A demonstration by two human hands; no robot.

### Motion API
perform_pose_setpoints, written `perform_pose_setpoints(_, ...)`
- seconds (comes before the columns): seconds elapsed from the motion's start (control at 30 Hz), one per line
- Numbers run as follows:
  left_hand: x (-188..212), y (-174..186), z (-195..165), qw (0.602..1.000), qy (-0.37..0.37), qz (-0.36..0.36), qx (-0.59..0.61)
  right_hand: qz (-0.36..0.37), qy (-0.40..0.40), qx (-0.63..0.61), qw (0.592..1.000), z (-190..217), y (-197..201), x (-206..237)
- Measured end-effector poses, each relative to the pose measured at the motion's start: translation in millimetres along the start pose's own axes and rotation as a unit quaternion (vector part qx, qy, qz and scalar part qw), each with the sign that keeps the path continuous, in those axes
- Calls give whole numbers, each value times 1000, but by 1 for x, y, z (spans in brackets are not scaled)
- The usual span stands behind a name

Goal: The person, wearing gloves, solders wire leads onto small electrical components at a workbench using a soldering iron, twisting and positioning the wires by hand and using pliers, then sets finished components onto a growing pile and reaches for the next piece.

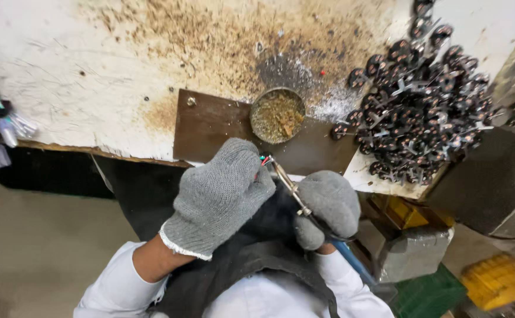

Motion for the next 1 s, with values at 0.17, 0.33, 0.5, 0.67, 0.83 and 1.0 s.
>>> perform_pose_setpoints(0.17,-6,5,-3,1000,0,-20,-9,70,7,20,997,-2,-8,-9)
perform_pose_setpoints(0.33,-3,0,-1,1000,6,-2,-4,99,-3,14,995,2,-9,3)
perform_pose_setpoints(0.5,0,-2,0,1000,8,-20,-18,102,9,8,995,1,-8,10)
perform_pose_setpoints(0.67,1,2,-1,1000,-12,-26,-13,100,-49,-8,994,-12,-5,-1)
perform_pose_setpoints(0.83,0,3,-5,999,-24,-29,-8,93,-81,-18,992,-17,-7,-15)
perform_pose_setpoints(1.0,1,-1,-2,999,-26,-27,-8,112,-197,-93,969,-37,-6,-19)
Point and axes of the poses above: each hand's wrist, its own x-axis away from the middle knuckle, its own y-axis out of the back of the hand, z = x × y, the point moved 9 cm from there along -x, towards the middle knuckle, and after that the axes turned 6 degrees about z, right-handed, at the moved point
